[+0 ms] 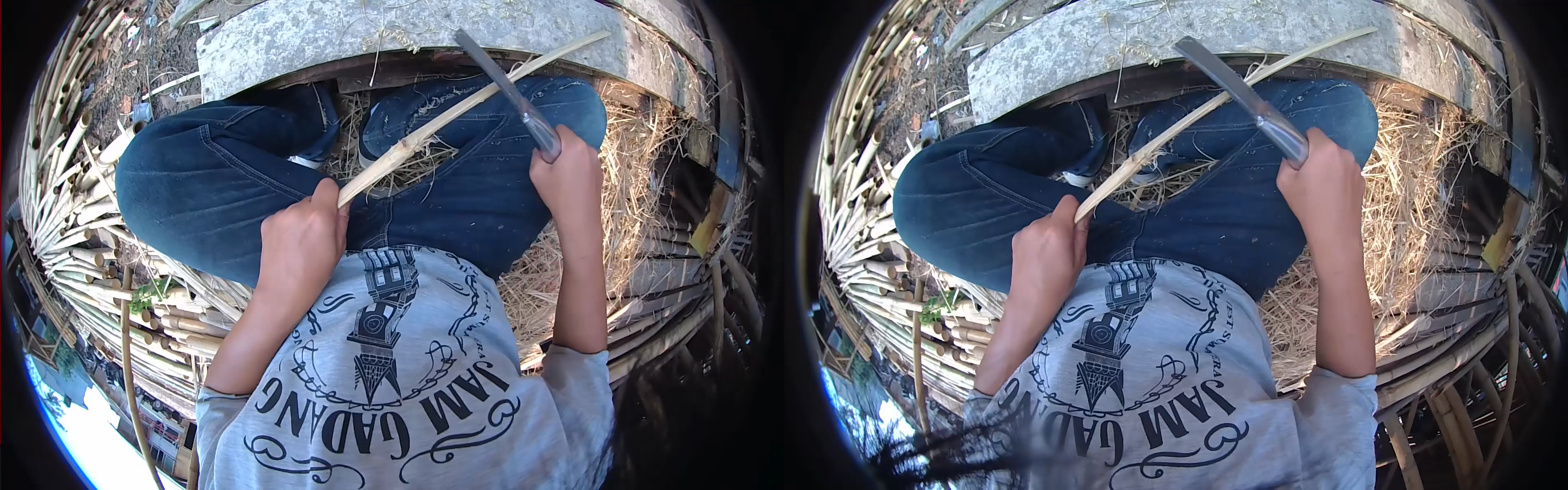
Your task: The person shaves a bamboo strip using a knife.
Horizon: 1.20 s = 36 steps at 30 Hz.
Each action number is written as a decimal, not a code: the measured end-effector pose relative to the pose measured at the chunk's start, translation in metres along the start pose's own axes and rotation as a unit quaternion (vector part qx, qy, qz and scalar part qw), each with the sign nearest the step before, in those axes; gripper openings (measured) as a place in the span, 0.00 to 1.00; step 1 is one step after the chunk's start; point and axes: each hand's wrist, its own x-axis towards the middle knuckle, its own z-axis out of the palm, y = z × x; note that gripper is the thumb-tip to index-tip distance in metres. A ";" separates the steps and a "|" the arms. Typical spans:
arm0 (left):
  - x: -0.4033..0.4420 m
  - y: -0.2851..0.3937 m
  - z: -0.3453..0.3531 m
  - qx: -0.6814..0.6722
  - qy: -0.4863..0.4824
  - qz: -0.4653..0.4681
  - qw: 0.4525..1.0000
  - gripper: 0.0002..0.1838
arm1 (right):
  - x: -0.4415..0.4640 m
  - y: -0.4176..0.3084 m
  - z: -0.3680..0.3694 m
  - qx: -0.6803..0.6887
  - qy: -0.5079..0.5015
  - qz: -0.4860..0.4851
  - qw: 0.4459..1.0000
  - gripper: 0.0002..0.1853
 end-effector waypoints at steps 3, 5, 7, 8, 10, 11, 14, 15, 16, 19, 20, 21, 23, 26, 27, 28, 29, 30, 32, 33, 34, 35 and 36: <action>0.003 0.001 0.000 0.037 0.017 0.026 0.999 0.09 | 0.006 0.005 -0.018 0.007 -0.008 0.047 0.999 0.09; 0.005 0.003 0.003 0.044 0.019 0.029 0.998 0.09 | -0.008 -0.012 -0.023 0.008 -0.038 0.012 0.999 0.11; 0.007 0.006 0.005 0.054 0.024 0.030 0.998 0.09 | -0.024 -0.028 -0.017 0.019 -0.081 -0.057 0.995 0.13; 0.006 0.006 0.006 0.052 0.023 0.031 0.998 0.09 | -0.031 -0.038 -0.014 0.025 -0.114 -0.084 0.990 0.13; 0.004 0.004 0.006 0.054 0.022 0.029 0.998 0.09 | -0.032 -0.042 -0.001 0.059 -0.135 -0.070 0.987 0.13; 0.003 0.003 0.006 0.053 0.020 0.031 0.998 0.09 | -0.030 -0.038 0.003 0.061 -0.137 -0.074 0.986 0.13; 0.002 0.002 0.008 0.051 0.019 0.030 0.998 0.10 | -0.022 -0.022 0.007 0.136 -0.150 -0.078 0.976 0.12; 0.004 0.001 0.008 0.050 0.024 0.037 0.998 0.10 | -0.020 -0.022 0.005 0.205 -0.204 -0.071 0.955 0.12; 0.004 0.000 0.007 0.051 0.029 0.039 0.998 0.10 | -0.018 -0.020 0.001 0.271 -0.255 -0.063 0.926 0.13; 0.009 0.000 0.007 0.052 0.031 0.042 0.997 0.12 | -0.017 -0.005 0.003 0.417 -0.328 -0.011 0.848 0.15; 0.008 0.001 0.006 0.047 0.031 0.036 0.998 0.14 | -0.017 -0.004 0.001 0.484 -0.370 0.035 0.793 0.16; 0.007 0.001 0.006 0.043 0.027 0.028 0.998 0.16 | -0.019 -0.004 0.000 0.513 -0.341 0.040 0.787 0.14; 0.007 0.001 0.005 0.033 0.025 0.022 0.999 0.18 | -0.019 -0.002 0.013 0.536 -0.293 0.025 0.791 0.14; 0.006 -0.002 0.006 0.021 0.016 0.023 0.999 0.22 | -0.032 -0.006 0.026 0.538 -0.267 0.040 0.799 0.11; 0.006 -0.003 0.006 0.021 0.013 0.029 0.999 0.23 | -0.037 -0.008 0.028 0.532 -0.312 0.040 0.786 0.12; 0.006 -0.004 0.007 0.021 0.012 0.029 0.999 0.23 | -0.042 -0.009 0.028 0.525 -0.355 0.041 0.772 0.12; 0.006 -0.004 0.008 0.025 0.014 0.032 0.999 0.23 | -0.044 -0.006 0.023 0.530 -0.402 0.033 0.746 0.17; 0.006 -0.005 0.008 0.028 0.016 0.036 0.999 0.23 | -0.041 -0.001 0.023 0.530 -0.403 0.032 0.746 0.17; 0.006 -0.002 0.007 0.027 0.009 0.033 0.999 0.23 | -0.036 0.008 0.026 0.503 -0.429 0.038 0.750 0.23; 0.006 -0.002 0.006 0.025 0.003 0.031 0.999 0.23 | -0.037 0.008 0.030 0.477 -0.434 0.049 0.763 0.28; 0.006 -0.002 0.005 0.026 0.003 0.029 0.999 0.23 | -0.036 0.008 0.033 0.477 -0.435 0.049 0.762 0.28; 0.007 -0.003 0.004 0.029 0.002 0.041 0.999 0.23 | -0.033 0.010 0.035 0.499 -0.454 0.044 0.736 0.29; 0.007 -0.004 0.004 0.032 0.001 0.052 0.998 0.23 | -0.030 0.011 0.037 0.521 -0.472 0.039 0.710 0.31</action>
